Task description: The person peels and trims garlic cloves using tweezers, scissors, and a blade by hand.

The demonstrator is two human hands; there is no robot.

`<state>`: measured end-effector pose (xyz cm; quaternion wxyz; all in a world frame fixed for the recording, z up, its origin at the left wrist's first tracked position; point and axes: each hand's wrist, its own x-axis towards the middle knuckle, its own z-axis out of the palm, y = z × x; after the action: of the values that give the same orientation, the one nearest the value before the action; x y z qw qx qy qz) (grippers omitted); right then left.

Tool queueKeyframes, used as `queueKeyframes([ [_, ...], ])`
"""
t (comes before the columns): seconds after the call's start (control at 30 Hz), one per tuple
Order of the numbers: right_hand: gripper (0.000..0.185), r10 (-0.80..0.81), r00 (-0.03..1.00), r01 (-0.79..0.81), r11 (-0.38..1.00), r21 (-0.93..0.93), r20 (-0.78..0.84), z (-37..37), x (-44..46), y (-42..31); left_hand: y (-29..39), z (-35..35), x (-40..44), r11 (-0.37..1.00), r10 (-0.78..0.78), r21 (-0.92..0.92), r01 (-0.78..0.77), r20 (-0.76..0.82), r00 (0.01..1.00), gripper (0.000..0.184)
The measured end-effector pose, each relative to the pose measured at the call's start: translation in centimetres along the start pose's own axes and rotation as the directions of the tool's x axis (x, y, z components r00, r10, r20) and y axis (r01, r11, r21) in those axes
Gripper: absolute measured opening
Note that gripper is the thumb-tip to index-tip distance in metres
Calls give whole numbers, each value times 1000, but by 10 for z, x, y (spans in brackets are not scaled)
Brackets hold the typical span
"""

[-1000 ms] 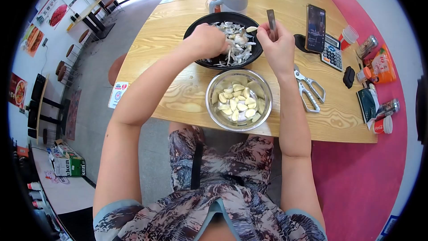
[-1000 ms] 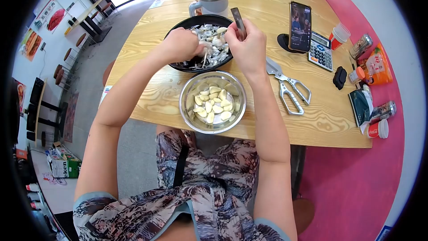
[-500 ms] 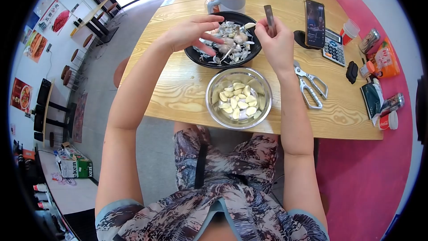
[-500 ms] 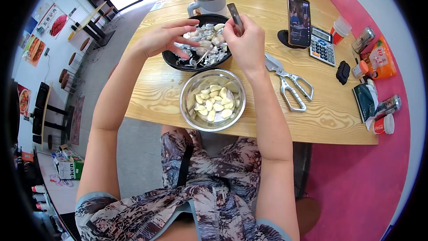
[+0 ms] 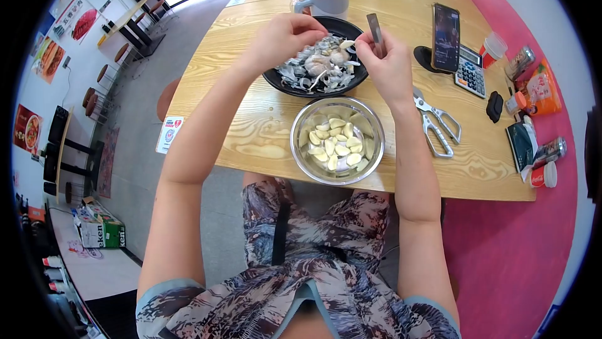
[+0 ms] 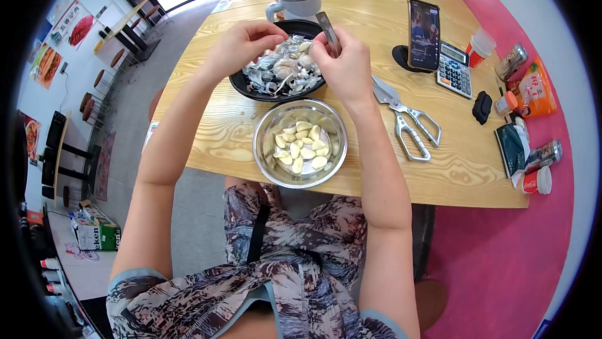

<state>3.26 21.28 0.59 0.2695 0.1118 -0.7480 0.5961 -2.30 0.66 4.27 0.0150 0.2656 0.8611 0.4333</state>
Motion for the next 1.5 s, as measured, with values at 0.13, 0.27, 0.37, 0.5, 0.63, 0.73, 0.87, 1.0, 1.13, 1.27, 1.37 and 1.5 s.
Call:
queueKeyframes([
  [0.13, 9, 55, 997, -57, 997, 45, 60, 4, 0, 6, 2, 19, -12, 966, 75, -253, -47, 105, 992, 30],
  [0.27, 9, 81, 990, -92, 991, 93, 116, 10, -3, 9, -6, 29, -15, 929, 55, -368, -27, 65, 996, 25],
  [0.37, 9, 80, 985, -74, 996, -45, 151, 9, -4, 1, -11, 32, -16, 898, 53, -437, -40, 18, 998, 20],
  [0.5, 11, -85, 982, 113, 979, -167, 168, 12, -6, -1, -14, 32, -19, 903, 75, -423, -78, -25, 997, 16],
  [0.63, 13, -250, 940, 311, 908, -281, 233, 14, -8, -3, -16, 30, -25, 917, 99, -387, -96, -12, 995, 13],
  [0.73, 12, -194, 946, 259, 934, -246, 259, 19, -13, -4, -25, 23, -26, 898, 131, -429, -97, 51, 990, 12],
  [0.87, 6, -72, 954, 117, 983, -138, 292, 24, -17, -1, -33, 19, -27, 844, 143, -532, -66, 105, 984, 11],
  [1.0, 4, 7, 956, 15, 997, -74, 293, 26, -19, -4, -37, 16, -27, 837, 164, -542, -75, 118, 979, 12],
  [1.13, 3, 30, 958, -17, 999, -45, 286, 28, -21, -5, -38, 13, -27, 809, 148, -587, -25, 163, 975, 12],
  [1.27, 7, -63, 966, 86, 993, -83, 249, 29, -21, -6, -38, 10, -28, 792, 152, -610, -8, 184, 971, 12],
  [1.37, 8, -72, 975, 100, 987, -123, 212, 25, -19, -3, -35, 20, -28, 777, 117, -629, -22, 110, 987, 11],
  [1.5, 9, -159, 959, 209, 956, -207, 235, 27, -17, -5, -29, 29, -33, 908, 186, -362, -211, -102, 977, 10],
])
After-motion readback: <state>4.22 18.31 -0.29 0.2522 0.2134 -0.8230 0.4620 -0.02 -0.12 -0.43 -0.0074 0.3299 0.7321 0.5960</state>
